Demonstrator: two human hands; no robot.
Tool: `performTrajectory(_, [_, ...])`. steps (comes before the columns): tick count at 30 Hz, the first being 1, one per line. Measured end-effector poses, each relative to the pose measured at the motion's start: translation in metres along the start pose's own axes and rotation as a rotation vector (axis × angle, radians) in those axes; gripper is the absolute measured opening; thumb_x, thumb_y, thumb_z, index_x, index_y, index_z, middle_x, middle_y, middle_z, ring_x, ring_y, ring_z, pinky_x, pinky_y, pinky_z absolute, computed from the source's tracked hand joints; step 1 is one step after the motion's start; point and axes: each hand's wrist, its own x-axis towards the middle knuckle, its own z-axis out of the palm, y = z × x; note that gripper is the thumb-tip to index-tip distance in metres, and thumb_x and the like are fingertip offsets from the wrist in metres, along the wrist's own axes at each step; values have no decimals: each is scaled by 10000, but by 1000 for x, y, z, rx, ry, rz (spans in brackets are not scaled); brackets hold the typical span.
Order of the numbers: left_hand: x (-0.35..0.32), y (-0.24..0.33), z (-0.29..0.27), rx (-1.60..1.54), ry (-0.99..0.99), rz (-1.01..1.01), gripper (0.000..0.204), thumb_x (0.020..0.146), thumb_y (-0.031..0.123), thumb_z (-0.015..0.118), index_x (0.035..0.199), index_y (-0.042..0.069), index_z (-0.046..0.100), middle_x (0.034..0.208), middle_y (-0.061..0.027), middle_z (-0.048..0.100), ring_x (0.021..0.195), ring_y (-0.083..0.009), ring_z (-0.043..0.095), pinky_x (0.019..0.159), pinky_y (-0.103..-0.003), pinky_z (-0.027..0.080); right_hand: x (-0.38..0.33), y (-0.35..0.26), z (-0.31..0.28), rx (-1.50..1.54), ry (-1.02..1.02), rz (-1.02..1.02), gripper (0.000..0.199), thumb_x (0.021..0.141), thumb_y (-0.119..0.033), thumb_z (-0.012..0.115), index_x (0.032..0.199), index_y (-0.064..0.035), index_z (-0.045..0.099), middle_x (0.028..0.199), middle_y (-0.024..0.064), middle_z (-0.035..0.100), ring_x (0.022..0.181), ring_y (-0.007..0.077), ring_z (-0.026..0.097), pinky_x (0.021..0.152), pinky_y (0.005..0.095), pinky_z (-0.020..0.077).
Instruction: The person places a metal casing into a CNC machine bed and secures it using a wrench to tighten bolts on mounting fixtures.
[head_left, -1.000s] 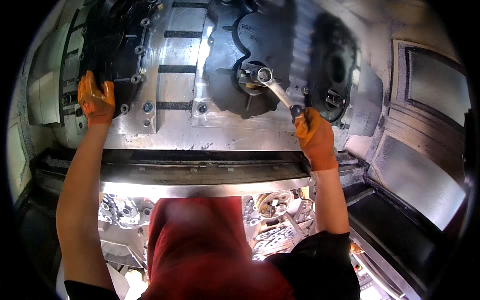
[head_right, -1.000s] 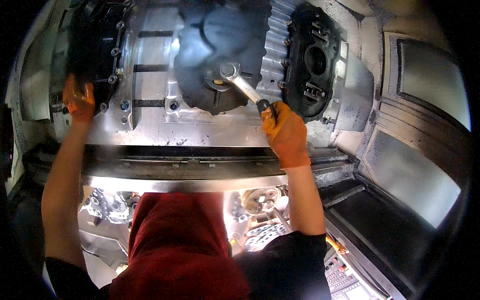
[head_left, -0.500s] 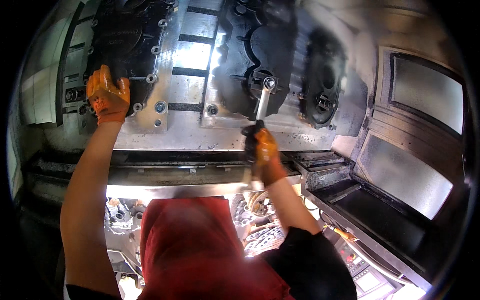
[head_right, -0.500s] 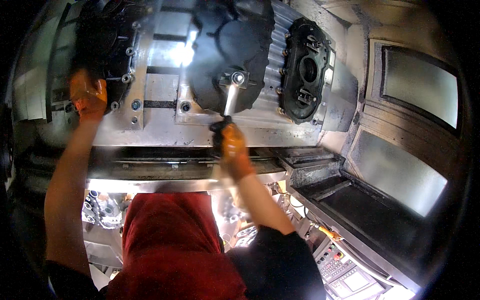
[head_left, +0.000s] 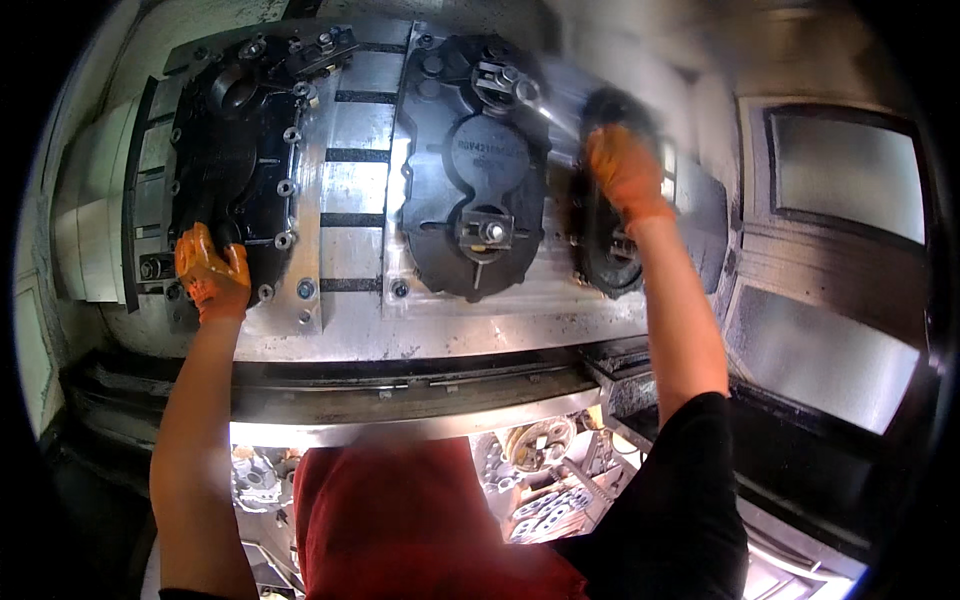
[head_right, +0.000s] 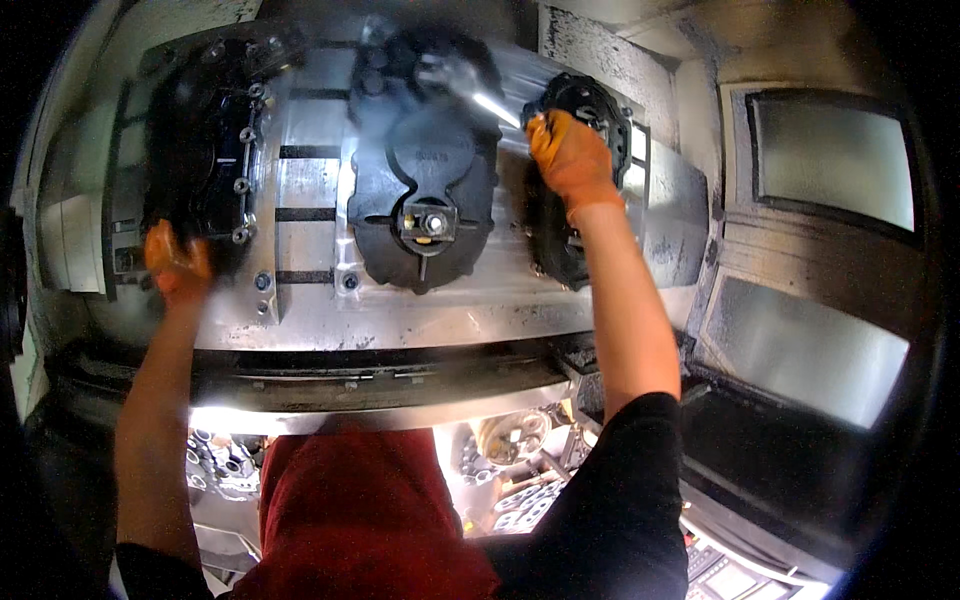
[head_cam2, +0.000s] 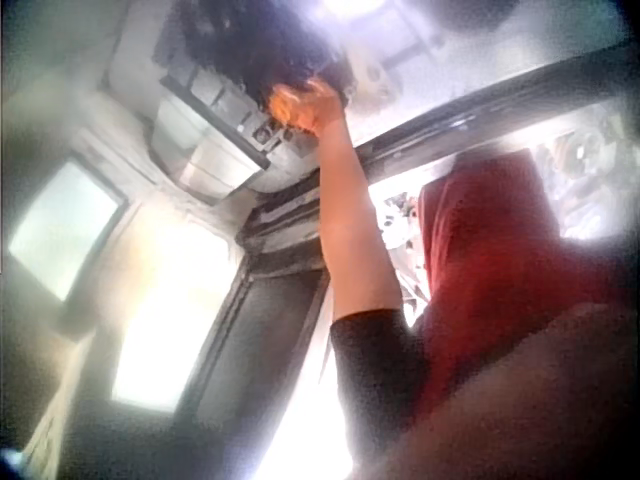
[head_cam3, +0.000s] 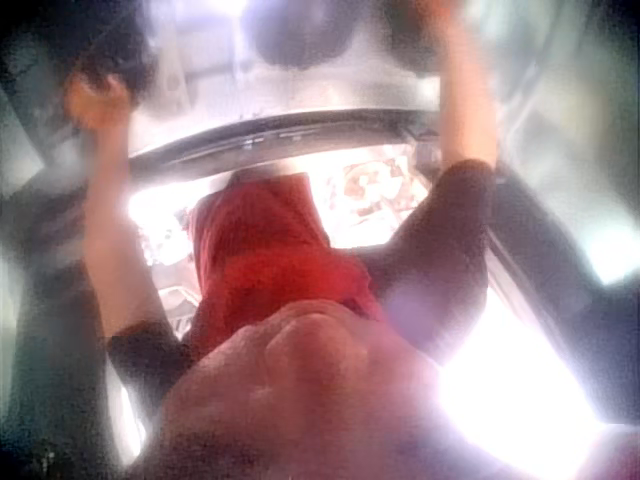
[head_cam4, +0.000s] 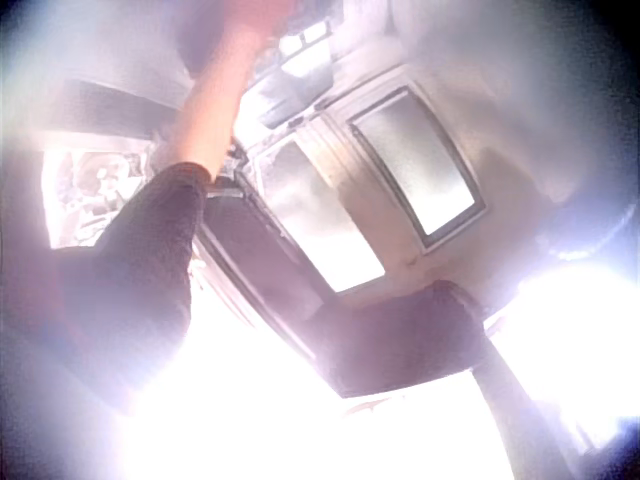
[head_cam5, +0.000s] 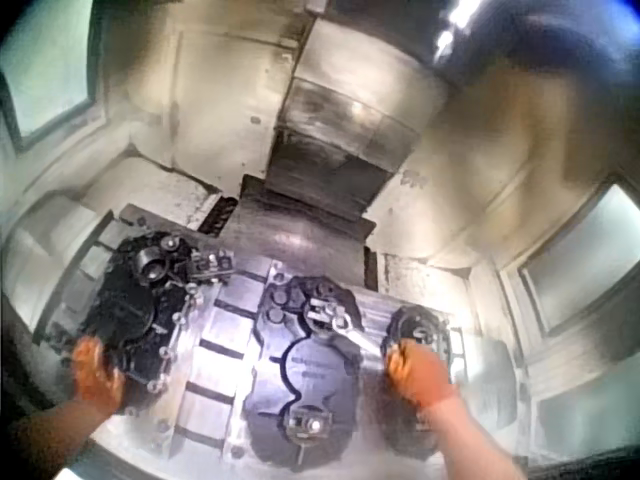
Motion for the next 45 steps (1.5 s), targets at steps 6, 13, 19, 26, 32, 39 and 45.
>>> performTrajectory(6, [-2,-3,-6,45,28,58,475,753,112,610,1159,-116,518,1046,-274,543,1014,-455,517,980,-506,397,62,-9,6,-109,-95,-192,280,911,-350,522,953,-118,674,873,206,670,822,425,631,703,493,495])
performTrajectory(13, [0,0,-1,38,78,105,477,737,97,607,1149,-126,518,1032,-287,549,992,-461,531,975,-516,409,20,-13,47,-36,-117,-161,343,959,-341,478,946,-40,642,925,240,670,883,419,647,751,501,512])
performTrajectory(19, [2,1,-4,24,105,93,476,719,85,620,1134,-125,520,1030,-286,545,993,-461,527,956,-516,413,0,-68,10,287,-197,303,446,945,-400,480,1084,-3,629,1015,308,638,994,473,601,881,508,470])
performTrajectory(26, [-2,-3,-1,39,-63,15,482,745,103,596,1160,-130,514,1059,-279,549,1026,-471,521,970,-519,400,54,-7,-1,-155,-117,-212,346,916,-429,546,933,-110,681,820,204,666,788,403,645,664,482,495])
performTrajectory(32, [-7,-6,2,48,85,106,533,748,125,618,1191,-150,508,1115,-292,554,1069,-483,519,993,-529,394,117,1,-16,-183,-200,-391,402,902,-497,534,972,-132,687,840,179,677,800,412,636,675,468,494])
performTrajectory(39, [-17,-18,9,-47,116,120,494,912,164,605,1306,-106,479,1306,-261,516,1202,-420,497,1050,-487,390,94,11,7,-179,-163,-248,372,903,-455,529,961,-128,698,871,175,686,818,402,644,705,447,503])
performTrajectory(45, [-13,-13,5,8,7,56,498,878,121,622,1292,-116,479,1269,-279,527,1177,-430,502,1045,-499,382,117,25,14,-209,-159,-360,330,906,-423,533,941,-140,699,860,176,684,819,402,646,705,459,498])
